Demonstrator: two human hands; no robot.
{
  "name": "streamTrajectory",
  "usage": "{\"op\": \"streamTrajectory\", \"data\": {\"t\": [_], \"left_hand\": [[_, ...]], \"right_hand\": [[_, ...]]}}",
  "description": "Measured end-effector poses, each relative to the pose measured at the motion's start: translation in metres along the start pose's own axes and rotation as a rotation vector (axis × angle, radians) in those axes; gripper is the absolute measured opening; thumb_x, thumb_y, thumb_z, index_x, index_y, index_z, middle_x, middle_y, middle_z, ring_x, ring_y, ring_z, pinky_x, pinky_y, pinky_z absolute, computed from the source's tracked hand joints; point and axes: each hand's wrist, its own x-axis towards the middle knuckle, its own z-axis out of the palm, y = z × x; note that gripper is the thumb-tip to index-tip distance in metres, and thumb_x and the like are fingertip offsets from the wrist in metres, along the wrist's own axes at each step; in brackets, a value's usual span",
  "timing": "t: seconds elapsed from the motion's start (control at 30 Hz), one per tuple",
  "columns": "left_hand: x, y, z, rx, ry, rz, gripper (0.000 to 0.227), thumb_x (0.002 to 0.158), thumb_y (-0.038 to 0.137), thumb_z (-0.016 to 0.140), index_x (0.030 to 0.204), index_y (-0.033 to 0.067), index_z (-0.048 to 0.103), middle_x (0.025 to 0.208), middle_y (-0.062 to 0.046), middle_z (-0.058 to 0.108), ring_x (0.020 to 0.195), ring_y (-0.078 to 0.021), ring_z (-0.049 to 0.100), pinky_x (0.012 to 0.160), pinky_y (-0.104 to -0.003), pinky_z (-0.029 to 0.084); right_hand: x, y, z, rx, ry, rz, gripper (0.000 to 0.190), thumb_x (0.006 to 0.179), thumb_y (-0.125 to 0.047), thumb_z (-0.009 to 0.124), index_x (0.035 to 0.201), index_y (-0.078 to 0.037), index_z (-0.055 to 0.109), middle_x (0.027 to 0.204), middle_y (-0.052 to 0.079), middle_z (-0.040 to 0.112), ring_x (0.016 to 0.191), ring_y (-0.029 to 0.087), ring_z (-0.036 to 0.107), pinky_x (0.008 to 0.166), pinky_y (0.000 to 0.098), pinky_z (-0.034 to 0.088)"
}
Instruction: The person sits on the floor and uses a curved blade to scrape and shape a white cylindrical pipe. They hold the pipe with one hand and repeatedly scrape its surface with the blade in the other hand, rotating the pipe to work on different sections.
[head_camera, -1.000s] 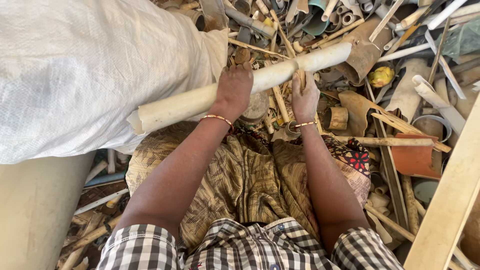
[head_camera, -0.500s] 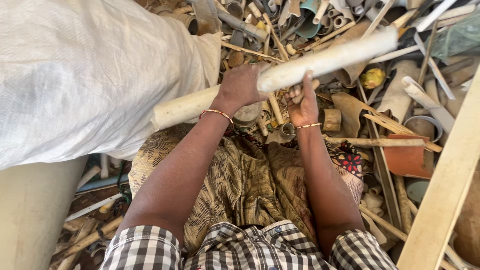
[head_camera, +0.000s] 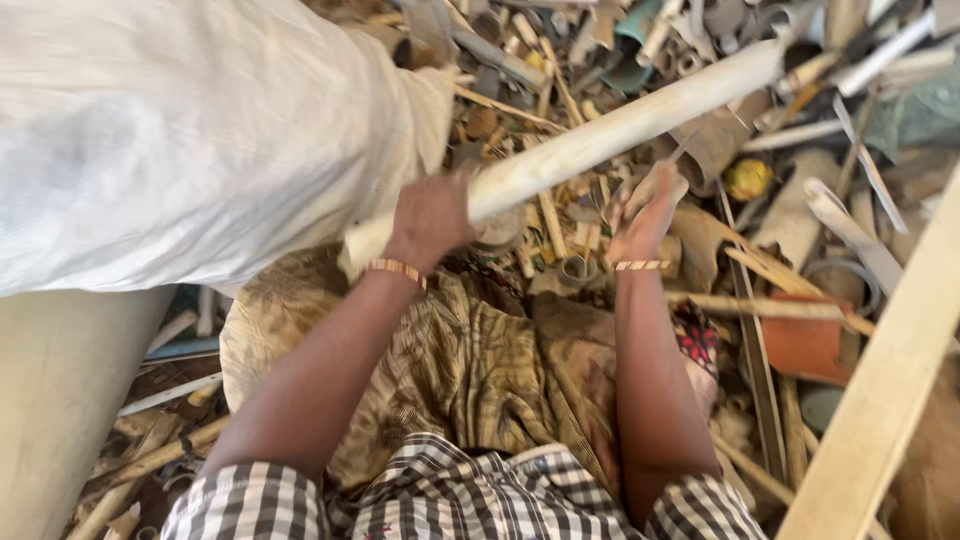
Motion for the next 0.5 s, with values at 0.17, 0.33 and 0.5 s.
{"op": "streamTrajectory", "data": {"t": [0.17, 0.33, 0.5], "left_hand": [[-0.033, -0.026, 0.015, 0.016, -0.034, -0.174, 0.075, 0.075, 0.038, 0.087, 0.139, 0.0154, 0.054, 0.098, -0.013, 0.075, 0.088, -0.028, 0.074, 0.082, -0.042, 0.06], [-0.003, -0.063, 0.029, 0.107, -0.176, -0.134, 0.084, 0.081, 0.049, 0.082, 0.148, 0.0162, 0.045, 0.095, -0.015, 0.072, 0.083, -0.0267, 0.073, 0.077, -0.042, 0.059], [0.021, -0.091, 0.074, 0.042, -0.043, 0.015, 0.073, 0.071, 0.042, 0.09, 0.132, 0.0119, 0.062, 0.099, -0.012, 0.074, 0.095, -0.0265, 0.072, 0.087, -0.041, 0.057]], "right_hand": [[-0.014, 0.056, 0.005, -0.632, -0.586, -0.403, 0.032, 0.111, -0.036, 0.055, 0.12, -0.011, 0.037, 0.082, 0.007, 0.05, 0.063, 0.013, 0.048, 0.049, 0.0281, 0.037], [0.005, 0.107, -0.005, -1.156, -0.535, -0.425, 0.029, 0.109, -0.036, 0.053, 0.12, -0.009, 0.047, 0.085, 0.012, 0.066, 0.075, 0.023, 0.067, 0.066, 0.0409, 0.053], [0.024, 0.142, -0.018, -1.221, -0.647, -0.483, 0.034, 0.104, -0.028, 0.055, 0.129, -0.004, 0.049, 0.11, 0.027, 0.065, 0.103, 0.046, 0.064, 0.085, 0.0541, 0.051]]}}
